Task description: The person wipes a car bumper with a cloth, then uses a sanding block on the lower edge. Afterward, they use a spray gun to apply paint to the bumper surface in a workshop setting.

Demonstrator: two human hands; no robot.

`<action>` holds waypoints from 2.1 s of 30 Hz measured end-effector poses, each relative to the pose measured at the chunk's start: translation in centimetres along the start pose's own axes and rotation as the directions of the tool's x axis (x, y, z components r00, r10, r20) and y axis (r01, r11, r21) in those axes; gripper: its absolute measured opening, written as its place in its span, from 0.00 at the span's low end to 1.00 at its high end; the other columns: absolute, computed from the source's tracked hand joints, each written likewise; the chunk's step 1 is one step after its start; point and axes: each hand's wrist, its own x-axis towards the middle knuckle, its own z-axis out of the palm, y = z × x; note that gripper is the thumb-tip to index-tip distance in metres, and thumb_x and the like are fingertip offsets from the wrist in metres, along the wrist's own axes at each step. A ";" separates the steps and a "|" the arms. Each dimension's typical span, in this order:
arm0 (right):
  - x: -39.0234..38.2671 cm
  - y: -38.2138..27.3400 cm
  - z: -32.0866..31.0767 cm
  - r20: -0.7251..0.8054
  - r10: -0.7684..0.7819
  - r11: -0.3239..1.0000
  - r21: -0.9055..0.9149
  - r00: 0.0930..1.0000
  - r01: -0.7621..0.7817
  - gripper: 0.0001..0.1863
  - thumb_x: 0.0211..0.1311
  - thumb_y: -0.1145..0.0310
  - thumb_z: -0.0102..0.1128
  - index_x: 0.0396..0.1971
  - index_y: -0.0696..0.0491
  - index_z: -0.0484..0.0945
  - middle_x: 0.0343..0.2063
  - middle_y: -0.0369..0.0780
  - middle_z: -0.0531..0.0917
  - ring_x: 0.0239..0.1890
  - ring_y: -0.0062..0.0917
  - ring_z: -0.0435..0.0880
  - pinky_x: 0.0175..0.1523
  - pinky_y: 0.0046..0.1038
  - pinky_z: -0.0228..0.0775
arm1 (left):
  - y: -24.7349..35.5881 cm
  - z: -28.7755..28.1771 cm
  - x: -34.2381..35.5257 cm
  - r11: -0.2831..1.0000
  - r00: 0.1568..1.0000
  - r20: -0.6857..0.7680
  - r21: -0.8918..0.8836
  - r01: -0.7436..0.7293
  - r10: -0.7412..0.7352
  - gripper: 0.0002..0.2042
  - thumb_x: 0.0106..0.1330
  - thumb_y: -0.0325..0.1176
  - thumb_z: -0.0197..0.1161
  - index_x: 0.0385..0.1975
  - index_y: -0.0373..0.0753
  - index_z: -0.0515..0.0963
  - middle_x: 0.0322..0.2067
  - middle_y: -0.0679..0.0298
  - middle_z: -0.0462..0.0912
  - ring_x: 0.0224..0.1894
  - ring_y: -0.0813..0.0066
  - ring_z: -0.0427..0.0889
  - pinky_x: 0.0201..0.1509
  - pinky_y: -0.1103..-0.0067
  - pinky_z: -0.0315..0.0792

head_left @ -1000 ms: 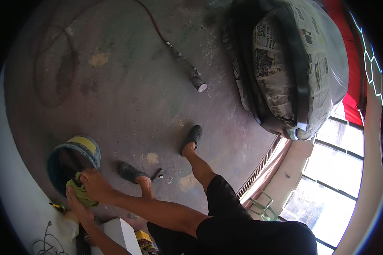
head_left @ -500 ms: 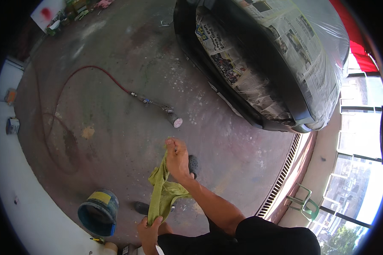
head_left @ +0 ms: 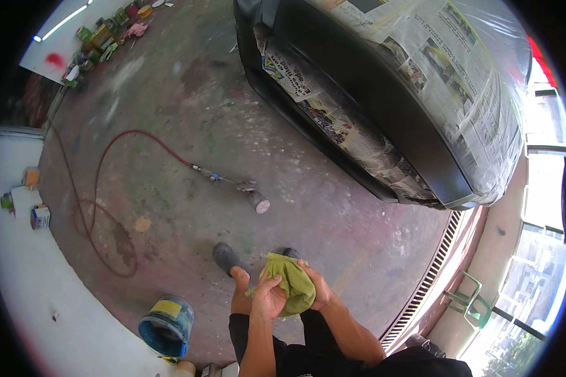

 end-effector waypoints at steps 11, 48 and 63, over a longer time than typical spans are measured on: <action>16.2 -5.7 9.9 -0.274 -0.159 0.985 0.027 0.949 0.173 0.30 0.83 0.49 0.56 0.66 0.62 0.74 0.60 0.46 0.84 0.61 0.33 0.85 0.66 0.37 0.78 | 12.9 -4.6 15.9 0.982 0.971 -0.229 0.155 0.109 -0.071 0.25 0.77 0.41 0.63 0.69 0.37 0.74 0.62 0.54 0.83 0.63 0.57 0.84 0.68 0.61 0.79; 13.7 2.6 -14.9 -0.607 -0.136 0.970 -0.243 0.783 -0.020 0.28 0.83 0.53 0.57 0.68 0.60 0.72 0.59 0.47 0.83 0.57 0.35 0.87 0.62 0.34 0.79 | 18.9 7.9 67.4 -0.936 0.818 0.541 0.352 -0.012 0.193 0.43 0.69 0.30 0.61 0.83 0.36 0.49 0.85 0.50 0.45 0.86 0.41 0.36 0.86 0.48 0.42; 5.7 -3.6 -26.0 -0.357 -0.334 0.850 -0.514 0.872 0.115 0.25 0.87 0.54 0.51 0.67 0.61 0.74 0.60 0.44 0.84 0.58 0.31 0.85 0.64 0.33 0.76 | -7.0 -0.4 59.2 -0.963 0.845 0.513 0.270 0.005 0.148 0.41 0.70 0.28 0.55 0.83 0.34 0.48 0.84 0.49 0.45 0.86 0.40 0.35 0.86 0.46 0.39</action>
